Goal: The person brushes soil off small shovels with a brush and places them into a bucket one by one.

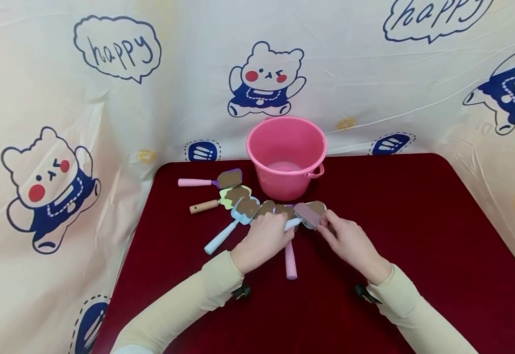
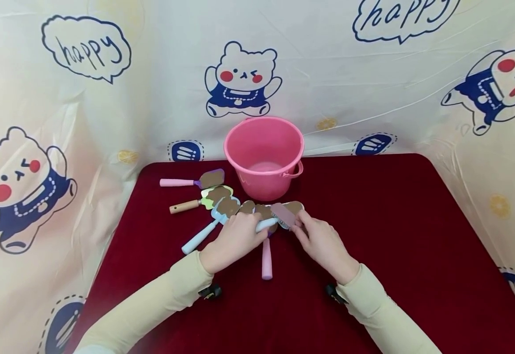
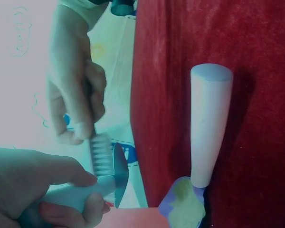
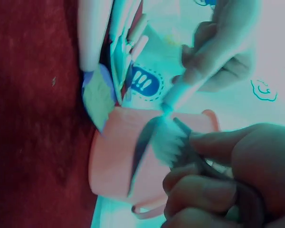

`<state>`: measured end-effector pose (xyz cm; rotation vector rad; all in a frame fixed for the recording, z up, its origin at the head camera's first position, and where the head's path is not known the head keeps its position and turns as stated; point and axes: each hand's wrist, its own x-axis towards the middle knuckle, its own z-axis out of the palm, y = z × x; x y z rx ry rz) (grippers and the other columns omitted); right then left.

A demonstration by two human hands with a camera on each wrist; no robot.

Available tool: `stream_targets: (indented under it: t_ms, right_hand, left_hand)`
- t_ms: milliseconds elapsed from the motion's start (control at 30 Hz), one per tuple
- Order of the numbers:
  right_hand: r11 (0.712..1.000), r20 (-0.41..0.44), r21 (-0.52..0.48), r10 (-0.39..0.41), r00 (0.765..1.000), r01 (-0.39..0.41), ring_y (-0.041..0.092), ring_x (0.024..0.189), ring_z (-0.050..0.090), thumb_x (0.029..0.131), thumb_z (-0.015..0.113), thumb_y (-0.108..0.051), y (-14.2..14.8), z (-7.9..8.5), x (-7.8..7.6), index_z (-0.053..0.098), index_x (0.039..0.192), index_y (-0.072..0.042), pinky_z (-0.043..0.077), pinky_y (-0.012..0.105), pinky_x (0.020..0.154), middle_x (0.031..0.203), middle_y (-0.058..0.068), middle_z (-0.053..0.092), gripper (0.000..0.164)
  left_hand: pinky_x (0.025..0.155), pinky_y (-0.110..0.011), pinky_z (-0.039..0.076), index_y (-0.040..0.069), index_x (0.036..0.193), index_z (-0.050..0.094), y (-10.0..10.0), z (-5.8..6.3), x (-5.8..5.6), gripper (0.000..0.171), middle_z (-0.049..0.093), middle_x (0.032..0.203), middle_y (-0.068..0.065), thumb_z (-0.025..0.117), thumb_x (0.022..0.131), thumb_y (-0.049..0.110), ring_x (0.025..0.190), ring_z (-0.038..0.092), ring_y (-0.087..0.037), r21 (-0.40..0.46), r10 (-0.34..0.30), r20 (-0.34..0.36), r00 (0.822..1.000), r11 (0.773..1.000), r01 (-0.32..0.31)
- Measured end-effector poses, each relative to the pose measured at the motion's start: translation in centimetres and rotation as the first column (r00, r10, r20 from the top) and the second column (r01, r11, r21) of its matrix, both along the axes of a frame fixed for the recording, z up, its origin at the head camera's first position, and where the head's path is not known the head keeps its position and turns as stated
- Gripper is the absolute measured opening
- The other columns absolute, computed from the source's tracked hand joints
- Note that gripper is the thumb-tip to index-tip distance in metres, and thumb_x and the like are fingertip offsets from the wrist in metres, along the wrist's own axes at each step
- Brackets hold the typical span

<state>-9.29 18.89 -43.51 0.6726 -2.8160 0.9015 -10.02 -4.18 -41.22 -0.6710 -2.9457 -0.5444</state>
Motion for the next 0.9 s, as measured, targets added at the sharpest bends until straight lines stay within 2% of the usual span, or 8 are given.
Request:
stream_targets:
  t_ms: [100,200,433,700,900]
  right_hand:
    - [0.997,-0.036,0.055,-0.06,0.998,0.062,0.009,0.054,0.04,0.099,0.073,-0.017,0.1,-0.3,0.0,0.056,0.095,-0.016,0.037,0.027,0.047,0.066,-0.005,0.05,0.016]
    - [0.993,-0.043,0.066,-0.09,0.995,0.093,0.009,0.054,0.039,0.099,0.072,-0.016,0.2,-0.3,0.2,0.056,0.095,-0.015,0.036,0.028,0.047,0.066,-0.004,0.05,0.016]
    - [1.0,-0.051,0.016,-0.021,0.998,0.022,0.006,0.053,0.038,0.099,0.072,-0.014,-0.4,-0.1,0.2,0.055,0.094,-0.014,0.036,0.024,0.047,0.066,-0.005,0.049,0.017]
    - [0.992,-0.08,0.081,-0.088,0.993,0.094,0.011,0.055,0.043,0.1,0.07,-0.016,-0.5,-0.2,0.2,0.06,0.1,-0.014,0.038,0.029,0.045,0.076,-0.001,0.06,0.011]
    - [0.994,-0.087,0.069,-0.079,0.993,0.085,0.009,0.052,0.039,0.1,0.071,-0.017,-0.8,-0.1,0.2,0.058,0.098,-0.014,0.036,0.027,0.044,0.067,-0.003,0.051,0.013]
  left_hand:
    - [0.047,-0.033,0.044,0.013,0.068,0.054,0.0,0.1,0.0,0.034,0.045,0.058,0.003,0.075,0.093,0.02,0.053,0.051,-0.016,0.011,-0.004,-0.006,1.0,1.0,0.004]
    - [0.046,-0.033,0.042,0.015,0.065,0.051,0.0,0.1,0.0,0.037,0.044,0.057,0.003,0.074,0.093,0.018,0.052,0.049,-0.015,0.002,-0.012,-0.008,1.0,1.0,0.012]
    - [0.047,-0.035,0.045,0.016,0.066,0.05,0.1,0.1,-0.2,0.037,0.045,0.058,0.003,0.075,0.093,0.019,0.054,0.054,-0.017,-0.013,-0.026,-0.046,0.999,1.0,0.026]
    - [0.048,-0.034,0.045,0.016,0.063,0.047,-0.1,-0.1,-0.2,0.041,0.041,0.056,0.005,0.075,0.092,0.016,0.054,0.051,-0.015,0.022,-0.059,-0.072,0.996,0.998,0.061]
    - [0.047,-0.033,0.044,0.016,0.064,0.045,0.1,-0.2,-0.2,0.041,0.042,0.057,0.005,0.075,0.092,0.016,0.055,0.052,-0.015,0.01,-0.057,-0.067,0.996,0.998,0.058]
